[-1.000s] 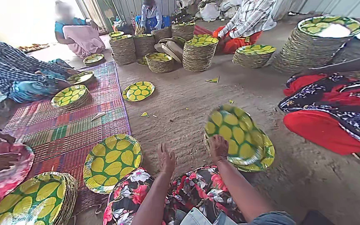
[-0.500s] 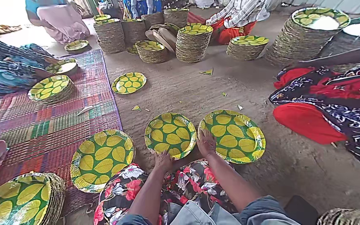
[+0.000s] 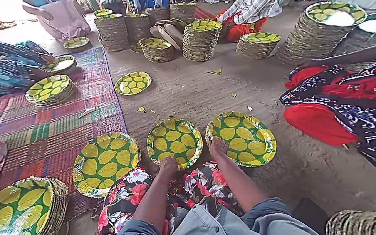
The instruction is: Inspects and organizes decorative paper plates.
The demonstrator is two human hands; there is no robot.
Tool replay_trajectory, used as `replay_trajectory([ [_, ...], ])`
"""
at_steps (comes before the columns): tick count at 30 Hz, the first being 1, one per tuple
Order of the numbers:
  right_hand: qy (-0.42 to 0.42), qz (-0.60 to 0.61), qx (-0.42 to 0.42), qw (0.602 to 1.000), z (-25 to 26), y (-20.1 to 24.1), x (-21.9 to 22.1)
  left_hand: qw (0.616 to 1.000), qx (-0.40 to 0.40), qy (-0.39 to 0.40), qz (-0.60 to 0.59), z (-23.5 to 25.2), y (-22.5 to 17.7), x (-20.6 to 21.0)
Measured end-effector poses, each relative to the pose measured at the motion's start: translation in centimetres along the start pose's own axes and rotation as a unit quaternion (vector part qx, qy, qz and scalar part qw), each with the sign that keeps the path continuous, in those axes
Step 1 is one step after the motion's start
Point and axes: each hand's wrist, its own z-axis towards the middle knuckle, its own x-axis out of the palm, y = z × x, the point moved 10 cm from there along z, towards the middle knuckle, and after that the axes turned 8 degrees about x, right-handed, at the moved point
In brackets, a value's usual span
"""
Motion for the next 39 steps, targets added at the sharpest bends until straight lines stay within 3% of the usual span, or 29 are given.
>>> replay_trajectory([
  [3, 0.018, -0.032, 0.002, 0.999, -0.3, 0.2, 0.6, 1.0, 0.0, -0.001, -0.003, -0.1, 0.0, 0.0],
  [7, -0.018, -0.006, 0.003, 1.0, -0.2, 0.2, -0.2, 1.0, -0.003, 0.0, -0.012, -0.4, 0.1, 0.0],
  [11, -0.151, 0.058, -0.033, 0.986, -0.8, 0.1, -3.0, 1.0, 0.0, -0.002, -0.023, -0.3, 0.1, -0.3],
  [13, -0.241, 0.1, -0.118, 0.958, -2.4, 1.1, -4.7, 0.994, 0.027, -0.1, -0.041, -0.6, -0.3, -2.2],
  [15, -0.268, 0.112, -0.261, 0.921, -4.6, 3.4, -4.5, 0.947, 0.073, -0.309, -0.047, -2.3, -1.2, -5.9],
  [17, -0.171, 0.06, -0.375, 0.909, -5.8, 6.0, -1.8, 0.849, 0.116, -0.515, 0.004, -4.9, -2.2, -8.9],
  [18, -0.095, 0.021, -0.411, 0.907, -5.9, 6.9, 0.1, 0.832, 0.126, -0.541, 0.015, -5.3, -2.4, -9.3],
  [19, -0.036, -0.016, -0.439, 0.898, -5.9, 7.5, 1.8, 0.853, 0.124, -0.506, 0.014, -4.9, -2.3, -8.9],
  [22, 0.083, -0.085, -0.429, 0.895, -5.3, 7.6, 4.8, 0.975, 0.075, -0.209, -0.018, -1.1, -0.8, -3.9],
  [24, 0.049, -0.068, -0.351, 0.932, -4.1, 6.6, 3.5, 0.998, 0.041, -0.047, -0.008, 0.2, 0.0, 0.4],
  [25, 0.011, -0.046, -0.295, 0.954, -3.4, 5.8, 2.2, 0.999, 0.032, -0.011, -0.003, 0.5, 0.1, 1.5],
  [28, -0.02, -0.004, -0.105, 0.994, -1.4, 2.6, 0.2, 0.999, 0.035, -0.008, 0.008, 0.9, 0.1, 1.5],
  [31, 0.012, -0.033, -0.004, 0.999, -0.6, 0.4, 0.7, 0.999, 0.04, -0.022, 0.014, 1.1, -0.1, 1.0],
  [36, -0.036, 0.041, 0.017, 0.998, 0.1, -0.3, -0.5, 0.999, 0.027, -0.031, 0.001, 1.5, 0.2, 1.0],
  [39, -0.142, 0.075, -0.029, 0.987, -0.8, 0.0, -3.0, 0.995, 0.03, -0.088, -0.043, 1.2, 0.4, -0.2],
])
